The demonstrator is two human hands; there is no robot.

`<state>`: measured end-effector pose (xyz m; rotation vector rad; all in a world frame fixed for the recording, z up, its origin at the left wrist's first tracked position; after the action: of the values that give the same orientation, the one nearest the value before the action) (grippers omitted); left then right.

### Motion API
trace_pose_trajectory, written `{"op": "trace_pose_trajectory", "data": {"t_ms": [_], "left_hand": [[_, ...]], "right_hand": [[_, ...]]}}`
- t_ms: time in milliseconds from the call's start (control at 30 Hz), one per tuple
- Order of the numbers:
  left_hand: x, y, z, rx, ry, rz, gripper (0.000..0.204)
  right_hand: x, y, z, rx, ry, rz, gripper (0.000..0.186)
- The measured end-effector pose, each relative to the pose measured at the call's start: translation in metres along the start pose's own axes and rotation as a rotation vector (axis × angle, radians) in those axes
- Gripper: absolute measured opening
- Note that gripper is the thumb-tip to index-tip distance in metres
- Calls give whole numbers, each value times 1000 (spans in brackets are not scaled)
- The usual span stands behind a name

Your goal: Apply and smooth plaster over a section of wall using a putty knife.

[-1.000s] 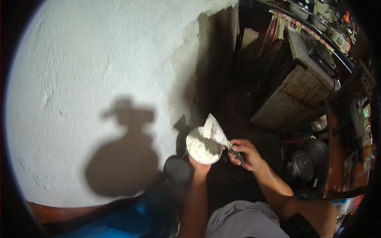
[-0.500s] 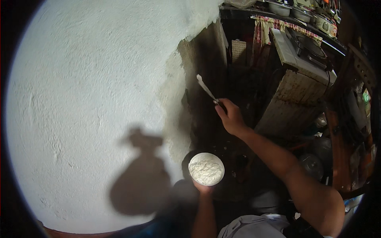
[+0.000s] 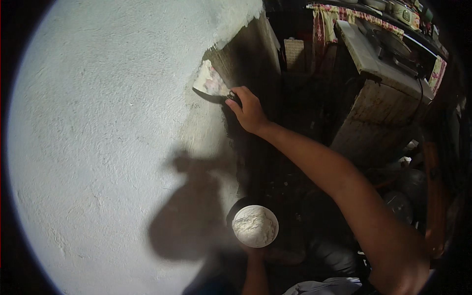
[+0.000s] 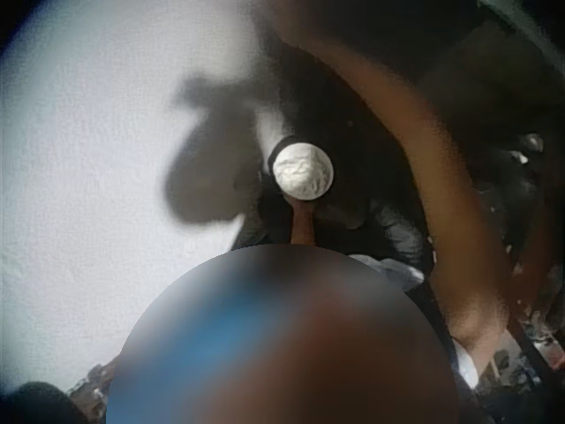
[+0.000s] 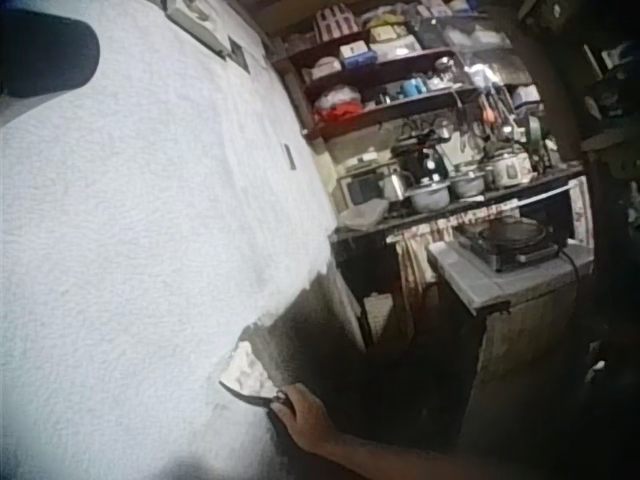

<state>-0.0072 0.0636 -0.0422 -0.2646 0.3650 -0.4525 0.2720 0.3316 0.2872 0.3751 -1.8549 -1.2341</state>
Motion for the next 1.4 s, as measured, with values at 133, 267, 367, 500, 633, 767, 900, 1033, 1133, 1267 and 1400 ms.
{"op": "trace_pose_trajectory", "data": {"t_ms": [133,267,367,500,633,767,900,1033,1133,1267,1400], "left_hand": [[-8,-10,-1,-123,355,125,72],[3,-8,-1,-122,100,-3,72],[2,-6,-2,-155,188,26,72],[3,-7,-1,-139,245,31,71],[-2,-9,-4,-192,471,118,72],[0,-8,-6,-181,344,91,72],[2,-6,-4,-159,338,81,70],[7,-3,-1,-111,264,83,70],[7,0,-2,-94,252,93,72],[7,-2,-4,-121,170,29,72],[4,-4,4,-142,195,70,71]], "right_hand": [[-8,-1,10,-26,-49,-37,33],[-20,-19,13,54,-30,21,35],[-20,-33,3,50,-61,-4,36],[-16,-36,-16,16,-119,11,37],[-6,-4,-25,-26,-95,-71,36],[-4,27,-16,24,-118,-111,38],[-7,16,-6,104,-152,-88,41],[-10,-12,-15,155,-172,-97,40],[-6,-16,-29,143,-186,-104,38],[6,5,-36,69,-143,-150,36],[7,21,-14,68,-106,-139,38]]}}
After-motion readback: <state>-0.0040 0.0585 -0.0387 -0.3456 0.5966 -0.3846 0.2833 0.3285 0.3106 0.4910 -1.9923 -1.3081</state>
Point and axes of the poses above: each hand's wrist, its own y-axis towards the middle knuckle, its own z-axis out of the palm, x = y × z, the point moved 7 cm from there along y, towards the middle knuckle, and after that the axes turned 8 degrees about -z, right-handed, at the moved point
